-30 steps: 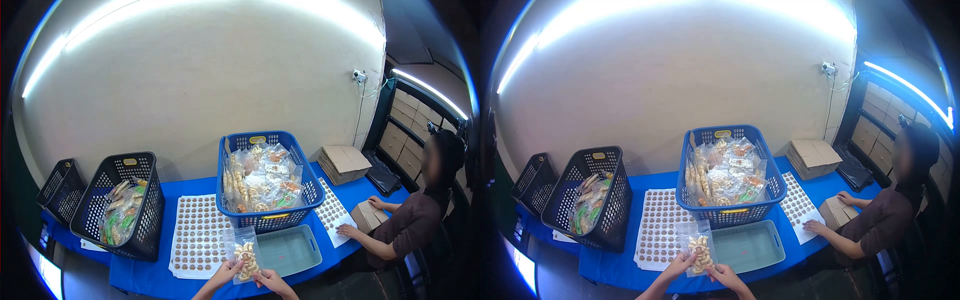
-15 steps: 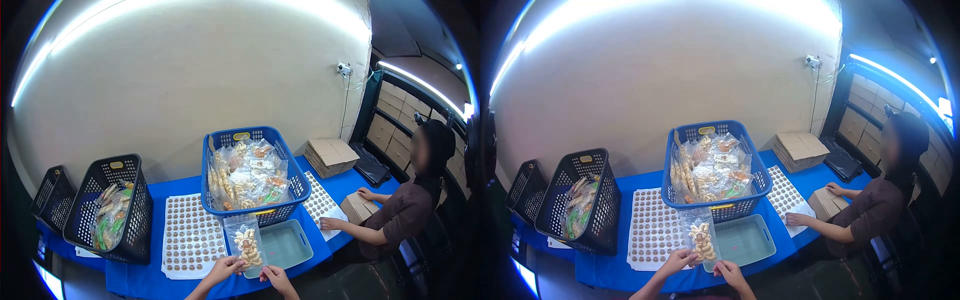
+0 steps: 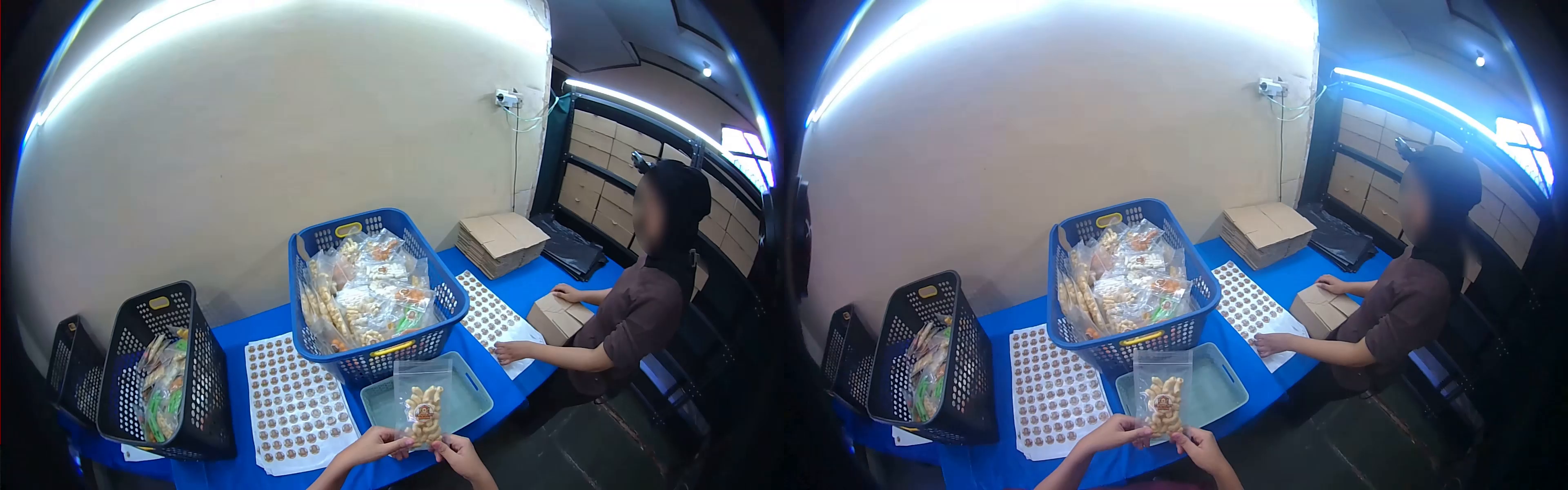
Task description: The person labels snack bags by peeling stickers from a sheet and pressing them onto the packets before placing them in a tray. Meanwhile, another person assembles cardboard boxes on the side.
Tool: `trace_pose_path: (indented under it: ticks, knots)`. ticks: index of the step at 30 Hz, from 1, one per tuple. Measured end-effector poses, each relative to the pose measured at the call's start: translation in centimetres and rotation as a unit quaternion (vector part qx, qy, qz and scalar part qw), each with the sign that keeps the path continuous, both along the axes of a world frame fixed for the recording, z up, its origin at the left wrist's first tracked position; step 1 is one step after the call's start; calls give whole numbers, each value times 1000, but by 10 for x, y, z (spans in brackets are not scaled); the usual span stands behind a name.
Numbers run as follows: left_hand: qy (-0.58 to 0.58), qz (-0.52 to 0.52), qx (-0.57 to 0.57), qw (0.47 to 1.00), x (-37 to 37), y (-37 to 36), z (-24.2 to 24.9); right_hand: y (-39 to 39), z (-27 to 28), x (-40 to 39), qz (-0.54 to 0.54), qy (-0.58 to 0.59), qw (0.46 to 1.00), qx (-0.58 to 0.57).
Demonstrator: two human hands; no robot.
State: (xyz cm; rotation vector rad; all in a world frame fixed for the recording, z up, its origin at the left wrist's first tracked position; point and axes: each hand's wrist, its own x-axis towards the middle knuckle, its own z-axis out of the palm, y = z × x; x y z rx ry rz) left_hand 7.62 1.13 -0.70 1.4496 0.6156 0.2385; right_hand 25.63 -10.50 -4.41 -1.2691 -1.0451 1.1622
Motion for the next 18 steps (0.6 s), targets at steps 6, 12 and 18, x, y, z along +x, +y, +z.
trace_pose_path:
  ticks: [6,12,18]
  knots:
    - [7,0,98,995,16,2,0,-8,3,2,-58,-44,997,4]
    - [-113,183,166,962,16,30,12,-2,10,3,-135,-26,990,38]
    - [-164,351,270,882,7,96,50,-12,-12,28,-179,-84,980,10]
